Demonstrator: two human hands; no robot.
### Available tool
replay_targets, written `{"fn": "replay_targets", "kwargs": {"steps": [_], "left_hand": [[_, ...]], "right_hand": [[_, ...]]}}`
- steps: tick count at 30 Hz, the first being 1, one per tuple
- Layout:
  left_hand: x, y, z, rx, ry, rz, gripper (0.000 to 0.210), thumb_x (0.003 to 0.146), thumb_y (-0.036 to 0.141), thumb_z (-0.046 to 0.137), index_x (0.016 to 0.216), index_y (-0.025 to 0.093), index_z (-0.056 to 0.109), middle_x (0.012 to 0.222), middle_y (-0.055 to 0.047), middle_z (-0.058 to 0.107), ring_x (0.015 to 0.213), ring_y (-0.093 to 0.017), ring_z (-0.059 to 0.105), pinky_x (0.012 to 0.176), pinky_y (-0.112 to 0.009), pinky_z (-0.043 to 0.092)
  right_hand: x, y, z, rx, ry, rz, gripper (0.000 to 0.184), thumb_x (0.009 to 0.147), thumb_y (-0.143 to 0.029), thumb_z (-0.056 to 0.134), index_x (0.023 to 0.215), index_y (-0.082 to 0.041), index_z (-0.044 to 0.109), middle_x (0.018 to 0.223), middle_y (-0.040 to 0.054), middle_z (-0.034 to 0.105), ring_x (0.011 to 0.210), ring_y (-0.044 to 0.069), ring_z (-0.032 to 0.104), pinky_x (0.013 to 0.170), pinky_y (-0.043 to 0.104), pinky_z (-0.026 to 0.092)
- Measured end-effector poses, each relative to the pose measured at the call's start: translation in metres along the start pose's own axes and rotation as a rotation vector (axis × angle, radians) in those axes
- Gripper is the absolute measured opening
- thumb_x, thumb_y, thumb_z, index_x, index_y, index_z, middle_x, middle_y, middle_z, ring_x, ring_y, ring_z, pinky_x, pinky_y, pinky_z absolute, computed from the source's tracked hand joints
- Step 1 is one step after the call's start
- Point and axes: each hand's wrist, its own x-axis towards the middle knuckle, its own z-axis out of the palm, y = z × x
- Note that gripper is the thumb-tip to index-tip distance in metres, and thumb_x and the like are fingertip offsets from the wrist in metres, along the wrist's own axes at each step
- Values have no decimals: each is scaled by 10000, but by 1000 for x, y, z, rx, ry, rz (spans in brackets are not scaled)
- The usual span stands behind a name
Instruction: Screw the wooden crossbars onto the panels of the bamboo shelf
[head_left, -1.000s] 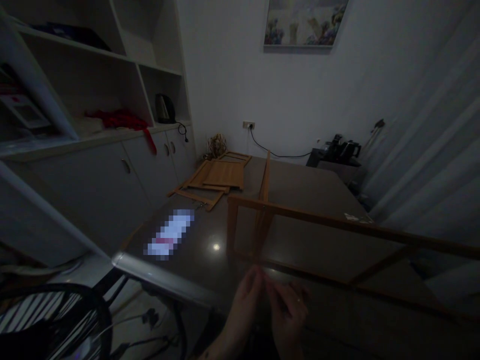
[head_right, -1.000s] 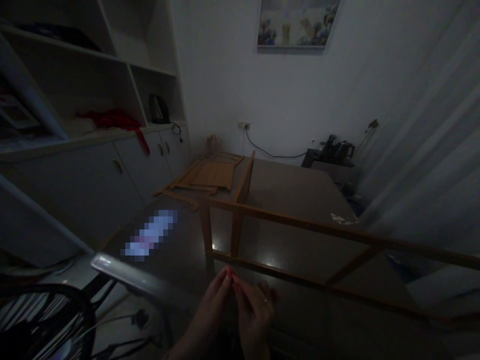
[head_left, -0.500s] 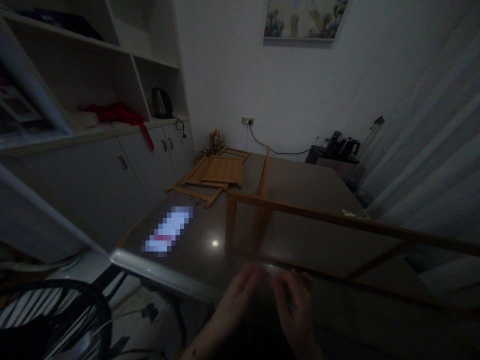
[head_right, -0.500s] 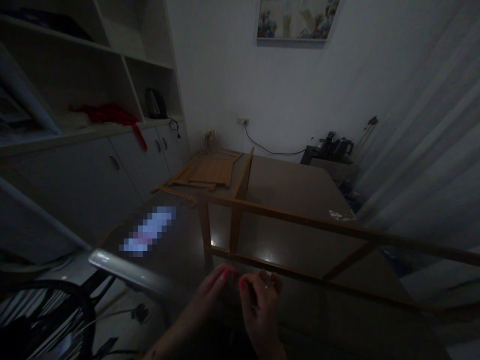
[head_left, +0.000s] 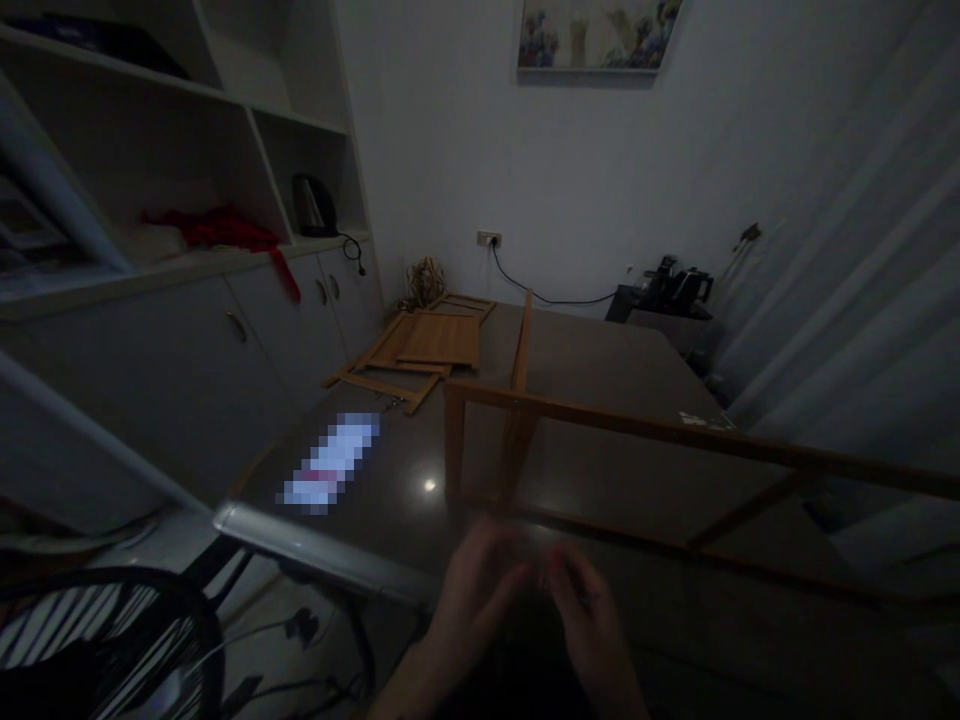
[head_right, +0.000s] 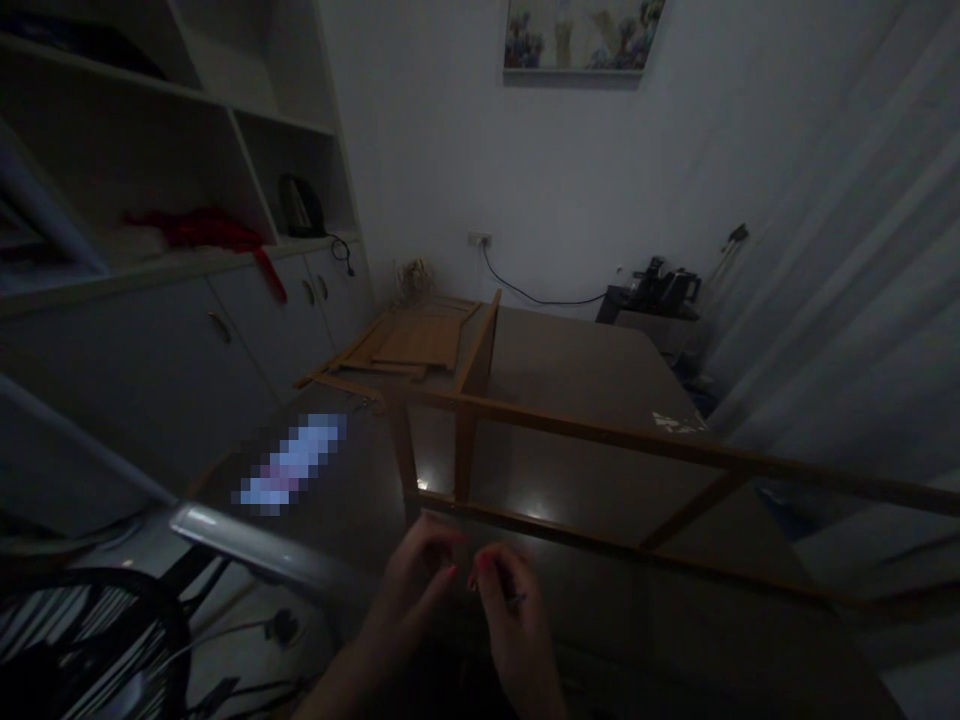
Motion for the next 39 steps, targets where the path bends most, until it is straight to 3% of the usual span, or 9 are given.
{"fn": "replay_targets", "kwargs": {"steps": [3,8,14,19,26,33,39], "left_hand": [[1,6,-1,0,-68,52,237,923,398,544,1026,210,645,953,-61,618,843,-176,546,752,-258,431],[1,6,6,-57,-55,69,227,937,383,532,1002,217,674,914,-53,602,844,-174,547,750,-255,427],[2,-4,11,-68,77,17,233,889,397,613,809,199,706,795,-33,583,737,-151,523,665,-234,403],[5,-1,15,-119,143,-71,298,837,440,662,709,172,687,732,-32,595,703,-154,533,654,-239,411],[7,3,15,-214,173,-180,342,801,453,689,639,154,654,692,-25,589,666,-143,539,630,-231,415],[11,-9,13,-353,101,-255,352,739,484,737,655,144,706,704,-17,563,645,-124,532,613,-219,422],[11,-10,18,-360,176,-270,354,725,465,754,611,137,683,692,-14,568,644,-119,546,607,-209,422]], "right_hand": [[-2,1,7,167,-21,114,443,691,-646,721,784,-213,718,779,44,701,719,207,657,642,296,541],[-3,-1,16,342,8,151,439,619,-625,788,793,-226,727,751,44,711,732,225,657,662,328,546],[-4,-2,24,469,-12,255,446,596,-643,792,694,-218,699,709,25,691,669,182,624,624,291,522],[-9,-3,31,577,-33,379,466,634,-651,767,797,-216,720,800,35,716,756,196,652,740,333,534],[-11,-4,38,616,10,369,462,680,-645,739,802,-202,705,802,37,714,785,204,658,739,331,537],[-8,-8,38,667,14,440,483,602,-628,800,807,-196,731,825,37,728,779,198,664,760,323,537],[-10,-12,41,672,4,421,473,634,-637,776,827,-207,733,822,31,727,763,198,662,735,323,535]]}}
